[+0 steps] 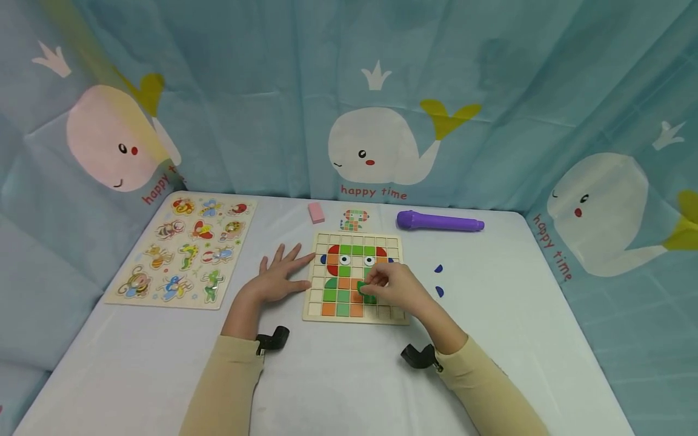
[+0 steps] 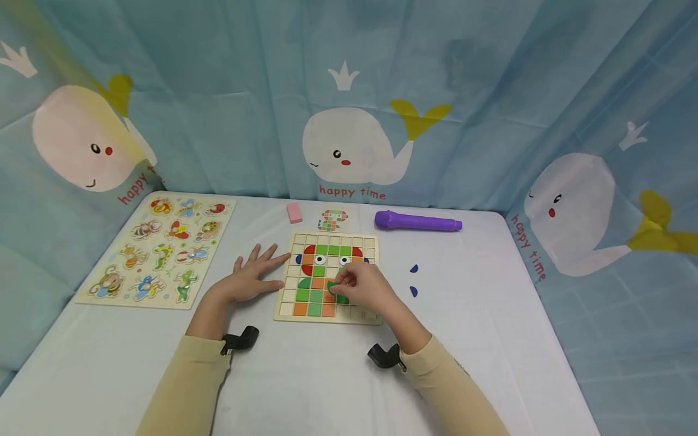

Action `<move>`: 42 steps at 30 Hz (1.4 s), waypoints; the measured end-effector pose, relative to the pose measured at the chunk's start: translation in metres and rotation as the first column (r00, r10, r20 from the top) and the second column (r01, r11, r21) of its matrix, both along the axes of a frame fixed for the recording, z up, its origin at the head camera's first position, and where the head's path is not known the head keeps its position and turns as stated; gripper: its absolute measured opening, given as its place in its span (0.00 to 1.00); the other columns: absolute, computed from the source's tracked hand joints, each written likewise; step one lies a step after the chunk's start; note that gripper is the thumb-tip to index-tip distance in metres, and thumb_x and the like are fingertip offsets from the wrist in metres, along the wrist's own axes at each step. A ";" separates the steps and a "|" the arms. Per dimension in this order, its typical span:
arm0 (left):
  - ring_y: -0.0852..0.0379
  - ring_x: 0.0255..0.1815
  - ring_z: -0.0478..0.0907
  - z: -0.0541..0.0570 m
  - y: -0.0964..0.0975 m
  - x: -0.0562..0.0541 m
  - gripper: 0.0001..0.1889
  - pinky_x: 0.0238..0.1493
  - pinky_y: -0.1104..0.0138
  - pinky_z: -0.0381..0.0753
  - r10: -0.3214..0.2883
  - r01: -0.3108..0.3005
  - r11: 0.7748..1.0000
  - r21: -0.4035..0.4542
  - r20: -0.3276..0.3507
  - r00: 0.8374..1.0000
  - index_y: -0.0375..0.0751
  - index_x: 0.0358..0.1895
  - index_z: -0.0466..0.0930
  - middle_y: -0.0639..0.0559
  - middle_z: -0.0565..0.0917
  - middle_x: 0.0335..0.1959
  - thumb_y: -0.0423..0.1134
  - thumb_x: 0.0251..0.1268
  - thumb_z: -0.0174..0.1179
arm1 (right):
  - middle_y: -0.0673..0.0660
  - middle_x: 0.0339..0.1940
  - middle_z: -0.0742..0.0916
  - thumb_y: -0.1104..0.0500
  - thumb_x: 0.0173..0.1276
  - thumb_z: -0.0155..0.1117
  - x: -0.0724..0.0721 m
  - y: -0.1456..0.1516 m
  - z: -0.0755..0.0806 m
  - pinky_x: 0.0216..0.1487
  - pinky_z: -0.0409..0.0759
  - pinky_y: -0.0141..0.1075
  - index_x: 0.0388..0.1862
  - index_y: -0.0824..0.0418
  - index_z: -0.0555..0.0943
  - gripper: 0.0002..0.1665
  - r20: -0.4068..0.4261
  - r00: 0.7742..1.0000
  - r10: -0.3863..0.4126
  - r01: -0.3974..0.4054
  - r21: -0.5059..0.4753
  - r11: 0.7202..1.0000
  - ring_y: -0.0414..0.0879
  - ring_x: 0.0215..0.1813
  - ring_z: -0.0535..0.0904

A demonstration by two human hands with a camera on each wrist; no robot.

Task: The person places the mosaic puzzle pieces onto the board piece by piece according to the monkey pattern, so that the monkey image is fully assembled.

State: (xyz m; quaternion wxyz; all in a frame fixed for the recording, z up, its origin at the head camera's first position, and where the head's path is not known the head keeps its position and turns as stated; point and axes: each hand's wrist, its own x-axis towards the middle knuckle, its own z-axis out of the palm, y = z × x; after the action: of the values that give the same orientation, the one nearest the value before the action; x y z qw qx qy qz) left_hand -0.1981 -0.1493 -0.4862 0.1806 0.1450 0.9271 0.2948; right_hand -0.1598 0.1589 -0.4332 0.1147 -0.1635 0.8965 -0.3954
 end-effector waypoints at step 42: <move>0.38 0.83 0.24 0.000 -0.002 0.001 0.39 0.74 0.35 0.19 0.004 -0.004 0.999 0.032 0.004 1.000 0.60 0.79 0.60 0.46 0.44 0.85 0.55 0.67 0.65 | 0.43 0.30 0.83 0.53 0.66 0.74 -0.002 -0.047 -0.012 0.34 0.75 0.33 0.33 0.49 0.88 0.03 -0.142 0.989 -0.044 0.064 0.140 0.988 0.41 0.33 0.75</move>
State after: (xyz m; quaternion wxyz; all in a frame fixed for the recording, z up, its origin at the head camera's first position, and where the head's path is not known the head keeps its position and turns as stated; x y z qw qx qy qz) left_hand -0.1976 -0.1517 -0.4858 0.1794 0.1455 0.9222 0.3101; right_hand -0.1616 0.1117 -0.4450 0.0528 -0.1577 0.9326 -0.3203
